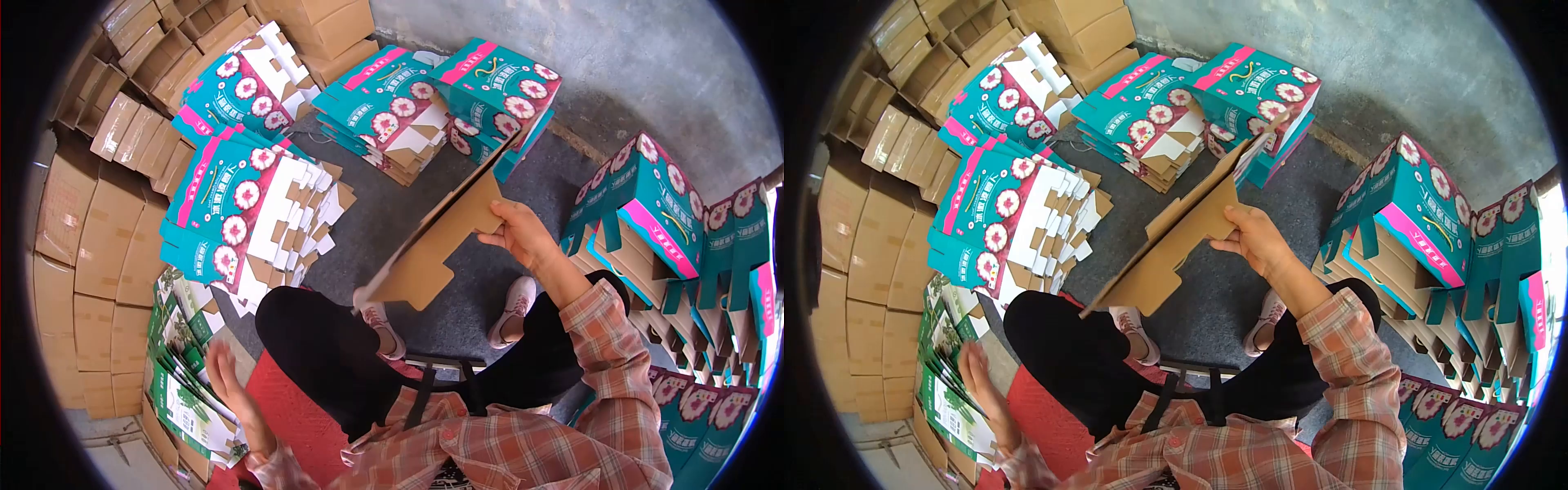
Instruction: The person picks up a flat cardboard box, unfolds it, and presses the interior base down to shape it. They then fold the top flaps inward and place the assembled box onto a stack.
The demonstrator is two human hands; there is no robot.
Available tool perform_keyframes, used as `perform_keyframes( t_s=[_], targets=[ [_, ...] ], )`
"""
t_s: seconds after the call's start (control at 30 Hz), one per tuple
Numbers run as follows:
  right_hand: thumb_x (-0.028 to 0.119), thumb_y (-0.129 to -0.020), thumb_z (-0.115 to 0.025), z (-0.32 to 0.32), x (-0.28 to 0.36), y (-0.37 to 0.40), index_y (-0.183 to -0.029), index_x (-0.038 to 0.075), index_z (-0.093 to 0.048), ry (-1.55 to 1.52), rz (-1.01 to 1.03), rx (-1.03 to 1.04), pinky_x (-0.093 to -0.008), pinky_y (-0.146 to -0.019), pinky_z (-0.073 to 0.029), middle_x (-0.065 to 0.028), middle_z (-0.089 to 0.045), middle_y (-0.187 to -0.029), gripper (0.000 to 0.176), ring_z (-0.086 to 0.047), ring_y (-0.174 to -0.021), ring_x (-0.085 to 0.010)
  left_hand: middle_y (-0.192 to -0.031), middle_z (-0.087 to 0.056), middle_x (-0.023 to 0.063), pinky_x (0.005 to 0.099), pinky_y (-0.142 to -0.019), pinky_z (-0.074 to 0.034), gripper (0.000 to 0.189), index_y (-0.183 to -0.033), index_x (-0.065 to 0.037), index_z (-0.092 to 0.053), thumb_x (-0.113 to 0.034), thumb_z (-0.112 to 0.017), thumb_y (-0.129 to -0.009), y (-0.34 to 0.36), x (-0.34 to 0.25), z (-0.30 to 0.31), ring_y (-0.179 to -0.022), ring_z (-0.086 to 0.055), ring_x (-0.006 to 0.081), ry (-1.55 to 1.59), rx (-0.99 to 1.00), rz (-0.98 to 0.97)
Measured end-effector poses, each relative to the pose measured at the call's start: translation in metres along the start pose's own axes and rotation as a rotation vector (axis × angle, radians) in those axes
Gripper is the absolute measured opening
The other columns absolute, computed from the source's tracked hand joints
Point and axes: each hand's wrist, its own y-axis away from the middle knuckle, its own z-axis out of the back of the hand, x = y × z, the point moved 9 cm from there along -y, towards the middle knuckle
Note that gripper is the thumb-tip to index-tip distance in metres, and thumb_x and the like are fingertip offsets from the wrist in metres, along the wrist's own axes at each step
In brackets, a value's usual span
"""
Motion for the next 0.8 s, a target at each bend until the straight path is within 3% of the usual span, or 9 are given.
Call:
perform_keyframes(
  t_s=[0.1,0.17,0.2,0.27,0.33,0.37,0.6,0.73,0.8],
  targets=[
    [0.026,-0.095,-0.048,-0.004,0.004,0.001,-0.115,0.000,-0.056,0.119,-0.008,0.050,-0.0292,-0.070,-0.057,-0.0081,-0.066,-0.096,0.034,-0.066,-0.083,-0.0156,-0.120,-0.057,0.0124,0.0344,-0.095,-0.043,0.044,-0.127,0.001,-0.049,-0.011,-0.057,-0.086,0.010,-0.103,-0.142,-0.110,-0.055,0.0222,-0.132,0.528,-0.218],
    [0.027,-0.095,-0.049,-0.003,0.003,-0.001,-0.114,0.000,-0.056,0.188,-0.011,0.061,-0.0290,-0.070,-0.057,-0.0076,-0.066,-0.095,0.034,-0.066,-0.082,-0.0149,-0.127,-0.053,0.0155,0.0359,-0.097,-0.042,0.068,-0.132,0.001,-0.043,-0.021,-0.074,-0.075,0.045,-0.124,-0.233,-0.116,-0.053,0.0275,-0.255,0.874,-0.435],
    [0.029,-0.094,-0.050,-0.004,0.002,-0.003,-0.114,0.000,-0.057,0.256,-0.017,0.076,-0.0288,-0.069,-0.057,-0.0070,-0.065,-0.095,0.035,-0.065,-0.081,-0.0142,-0.134,-0.046,0.0184,0.0376,-0.096,-0.044,0.076,-0.136,0.001,-0.036,-0.027,-0.074,-0.076,0.065,-0.122,-0.268,-0.120,-0.050,0.0316,-0.370,0.939,-0.598],
    [0.030,-0.094,-0.051,-0.009,0.004,-0.002,-0.112,0.001,-0.058,0.303,-0.006,0.082,-0.0277,-0.067,-0.056,-0.0061,-0.065,-0.093,0.035,-0.065,-0.079,-0.0130,-0.139,-0.039,0.0194,0.0384,-0.095,-0.045,0.073,-0.138,0.001,-0.031,-0.024,-0.067,-0.080,0.095,-0.099,-0.322,-0.121,-0.048,0.0340,-0.420,0.910,-0.654],
    [0.031,-0.094,-0.052,-0.009,0.005,-0.006,-0.110,0.002,-0.059,0.346,0.002,0.085,-0.0267,-0.065,-0.055,-0.0052,-0.065,-0.091,0.034,-0.064,-0.076,-0.0118,-0.140,-0.038,0.0199,0.0381,-0.095,-0.044,0.069,-0.140,0.000,-0.029,-0.020,-0.062,-0.083,0.110,-0.080,-0.354,-0.120,-0.048,0.0353,-0.312,0.850,-0.554],
    [0.029,-0.092,-0.051,-0.008,0.006,-0.010,-0.107,0.001,-0.061,0.388,0.031,0.092,-0.0266,-0.063,-0.054,-0.0054,-0.065,-0.090,0.033,-0.063,-0.076,-0.0122,-0.141,-0.036,0.0204,0.0378,-0.096,-0.044,0.065,-0.141,-0.001,-0.027,-0.016,-0.057,-0.086,0.109,-0.072,-0.359,-0.120,-0.048,0.0366,-0.208,0.788,-0.456],
    [0.026,-0.090,-0.053,0.005,0.032,-0.035,-0.098,0.003,-0.065,0.660,0.241,0.051,-0.0219,-0.052,-0.042,0.0018,-0.062,-0.076,0.027,-0.056,-0.064,-0.0068,-0.140,-0.037,0.0217,0.0388,-0.097,-0.042,0.058,-0.141,-0.003,-0.028,-0.002,-0.045,-0.086,0.095,-0.089,-0.346,-0.121,-0.046,0.0374,-0.101,0.735,-0.493],
    [0.025,-0.089,-0.054,0.032,0.084,-0.034,-0.097,0.002,-0.065,0.685,0.319,-0.133,-0.0225,-0.050,-0.042,0.0011,-0.061,-0.072,0.026,-0.055,-0.060,-0.0078,-0.137,-0.039,0.0240,0.0415,-0.098,-0.040,0.059,-0.139,-0.005,-0.033,0.001,-0.048,-0.083,0.091,-0.097,-0.289,-0.120,-0.046,0.0399,-0.160,0.648,-0.583],
    [0.025,-0.084,-0.052,0.054,0.098,-0.038,-0.094,0.002,-0.066,0.732,0.303,-0.238,-0.0269,-0.049,-0.047,-0.0058,-0.064,-0.071,0.028,-0.059,-0.059,-0.0124,-0.135,-0.040,0.0237,0.0424,-0.098,-0.040,0.061,-0.139,-0.008,-0.035,0.001,-0.050,-0.081,0.094,-0.090,-0.273,-0.119,-0.047,0.0405,-0.208,0.666,-0.597]
  ],
)
